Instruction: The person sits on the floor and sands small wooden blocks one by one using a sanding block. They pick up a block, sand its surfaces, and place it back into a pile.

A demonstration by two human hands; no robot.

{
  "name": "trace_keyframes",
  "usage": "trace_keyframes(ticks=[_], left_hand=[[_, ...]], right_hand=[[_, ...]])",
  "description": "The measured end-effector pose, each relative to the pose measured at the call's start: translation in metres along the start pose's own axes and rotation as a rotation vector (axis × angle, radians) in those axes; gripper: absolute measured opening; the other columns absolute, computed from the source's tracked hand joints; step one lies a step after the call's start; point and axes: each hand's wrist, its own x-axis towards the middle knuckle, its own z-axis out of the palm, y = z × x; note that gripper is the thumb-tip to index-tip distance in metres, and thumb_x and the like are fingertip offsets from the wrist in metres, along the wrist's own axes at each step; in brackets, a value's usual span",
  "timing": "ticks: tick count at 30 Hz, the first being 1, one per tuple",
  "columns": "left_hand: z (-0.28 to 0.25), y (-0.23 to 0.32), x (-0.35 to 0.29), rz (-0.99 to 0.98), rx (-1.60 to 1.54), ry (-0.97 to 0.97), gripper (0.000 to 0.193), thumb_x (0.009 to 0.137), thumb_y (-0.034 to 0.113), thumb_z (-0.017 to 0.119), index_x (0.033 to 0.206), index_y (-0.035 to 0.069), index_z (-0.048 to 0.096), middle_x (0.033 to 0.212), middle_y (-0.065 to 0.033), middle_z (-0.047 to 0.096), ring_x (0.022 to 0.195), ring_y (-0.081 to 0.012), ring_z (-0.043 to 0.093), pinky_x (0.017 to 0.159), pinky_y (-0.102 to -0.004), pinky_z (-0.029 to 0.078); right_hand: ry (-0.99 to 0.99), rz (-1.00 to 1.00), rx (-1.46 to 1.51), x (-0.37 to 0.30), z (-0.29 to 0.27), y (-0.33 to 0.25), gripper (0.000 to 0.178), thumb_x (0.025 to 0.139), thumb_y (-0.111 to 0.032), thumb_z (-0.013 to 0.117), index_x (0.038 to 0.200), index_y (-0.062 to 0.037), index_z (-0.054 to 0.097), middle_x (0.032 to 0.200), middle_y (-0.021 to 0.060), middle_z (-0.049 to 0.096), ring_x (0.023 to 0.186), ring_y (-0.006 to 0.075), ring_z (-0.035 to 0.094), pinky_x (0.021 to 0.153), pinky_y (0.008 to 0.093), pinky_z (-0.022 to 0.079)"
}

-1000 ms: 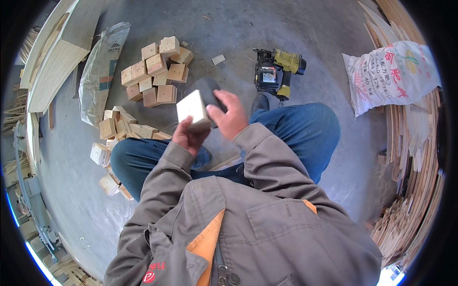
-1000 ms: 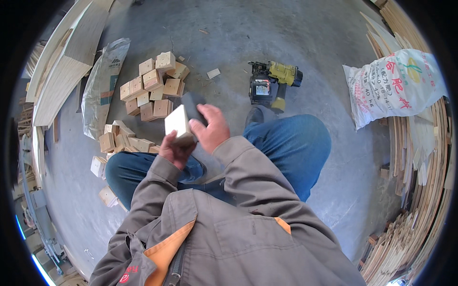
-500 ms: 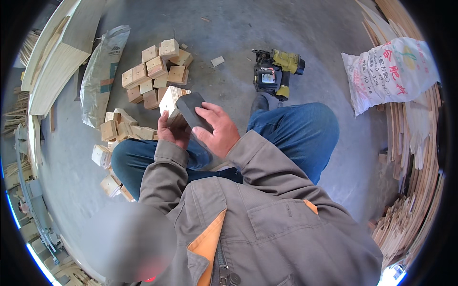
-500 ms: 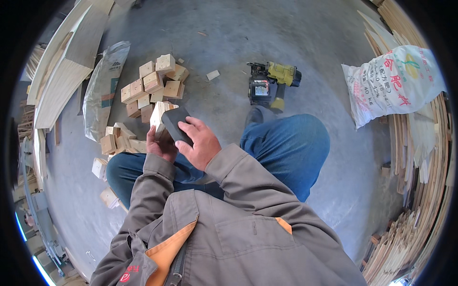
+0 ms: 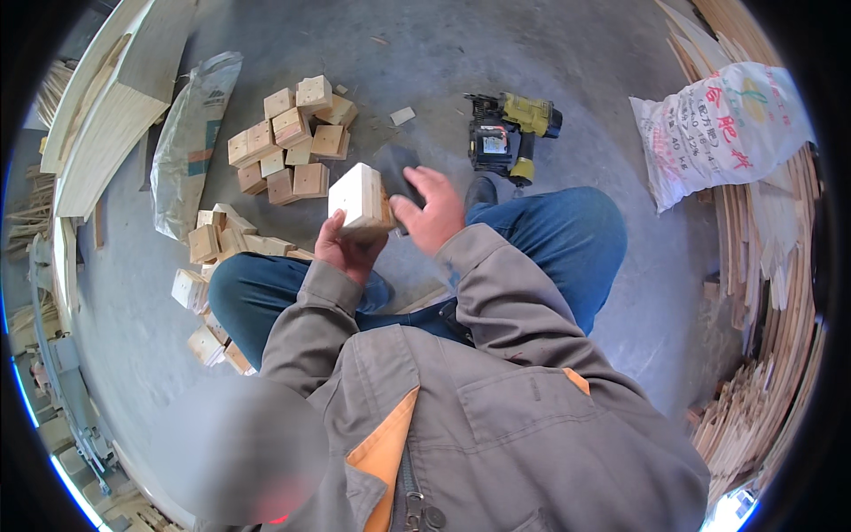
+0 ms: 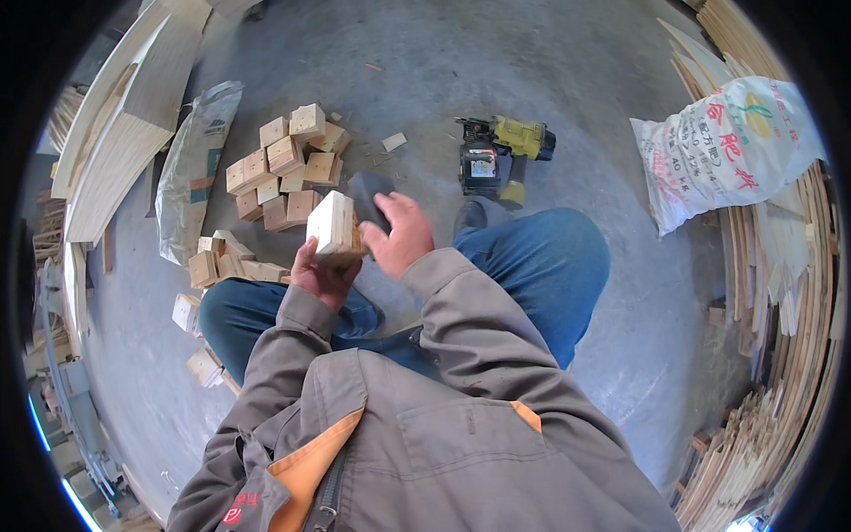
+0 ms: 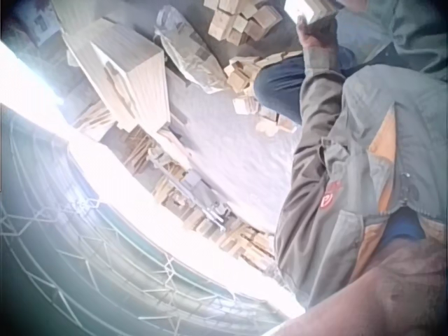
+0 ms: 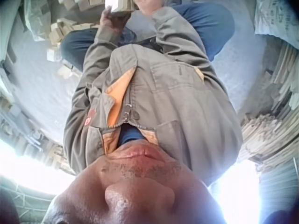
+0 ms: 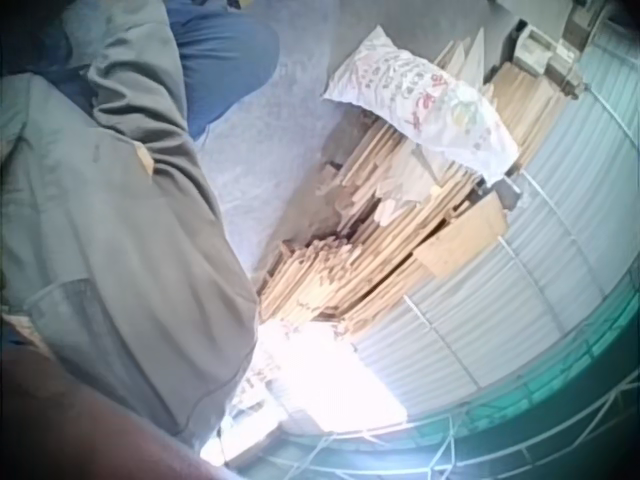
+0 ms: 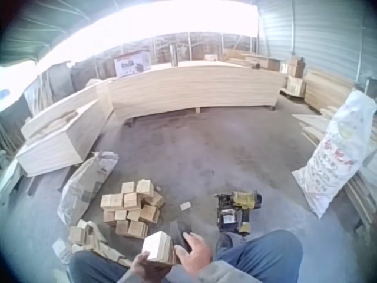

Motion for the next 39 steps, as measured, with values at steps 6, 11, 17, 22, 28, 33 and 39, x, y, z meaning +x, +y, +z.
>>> trace_keyframes(ticks=[6,11,17,22,28,33,39], left_hand=[[-0.026,0.037,0.018,0.183,-0.259,0.139,0.065,0.087,0.037,0.074,0.141,0.009,0.05,0.134,-0.0178,0.058,0.119,-0.036,0.06,0.103,-0.051,0.051],[-0.023,0.048,0.018,0.266,-0.26,0.279,0.061,0.092,0.045,0.064,0.141,0.011,0.051,0.137,-0.0161,0.056,0.118,-0.0353,0.057,0.098,-0.052,0.052],[-0.018,0.042,0.01,0.116,-0.131,0.173,0.063,0.087,0.034,0.063,0.142,0.006,0.049,0.135,-0.0191,0.058,0.12,-0.0371,0.058,0.098,-0.0519,0.053],[-0.026,0.035,0.016,0.101,-0.012,0.014,0.073,0.08,0.028,0.07,0.143,0.004,0.044,0.136,-0.0206,0.056,0.122,-0.0407,0.058,0.103,-0.0577,0.049],[-0.021,0.035,0.009,0.118,0.062,-0.289,0.084,0.073,0.016,0.072,0.15,0.01,0.039,0.142,-0.0181,0.054,0.129,-0.0421,0.055,0.104,-0.0584,0.049],[0.0,0.034,0.009,0.145,0.218,-0.483,0.097,0.064,0.005,0.079,0.152,0.008,0.037,0.141,-0.0151,0.055,0.129,-0.0372,0.057,0.107,-0.0523,0.05],[-0.011,0.025,0.021,0.281,0.437,-0.38,0.105,0.056,0.006,0.084,0.15,0.005,0.039,0.139,-0.0112,0.057,0.132,-0.0301,0.054,0.111,-0.0441,0.044]], right_hand=[[-0.335,-0.047,0.184,-0.029,-0.009,-0.047,0.052,0.085,-0.027,0.076,0.129,-0.0028,0.065,0.138,0.0235,0.057,0.127,0.0375,0.056,0.108,0.0421,0.045],[-0.306,-0.047,0.185,-0.023,-0.014,-0.039,0.051,0.086,-0.026,0.076,0.128,0.0,0.064,0.137,0.0244,0.057,0.127,0.0387,0.056,0.108,0.0426,0.045],[-0.094,0.329,0.404,0.001,-0.004,-0.007,0.052,0.089,-0.027,0.075,0.129,0.0028,0.063,0.13,0.0239,0.061,0.118,0.0328,0.061,0.102,0.039,0.048],[-0.094,0.414,0.589,0.001,0.007,0.007,0.053,0.088,-0.026,0.077,0.129,0.0036,0.064,0.124,0.022,0.064,0.109,0.0287,0.066,0.095,0.0367,0.052],[-0.091,0.449,0.643,0.002,0.005,-0.004,0.052,0.089,-0.024,0.077,0.13,0.0038,0.063,0.126,0.0205,0.064,0.109,0.0268,0.066,0.094,0.0356,0.053],[-0.068,0.461,0.677,0.004,0.006,0.0,0.049,0.091,-0.021,0.075,0.131,0.0037,0.061,0.124,0.0183,0.064,0.105,0.0226,0.067,0.087,0.0331,0.056],[-0.128,0.625,0.892,0.01,-0.018,-0.031,0.049,0.095,-0.016,0.071,0.137,0.0029,0.056,0.113,0.0164,0.069,0.093,0.018,0.069,0.077,0.0311,0.059]])
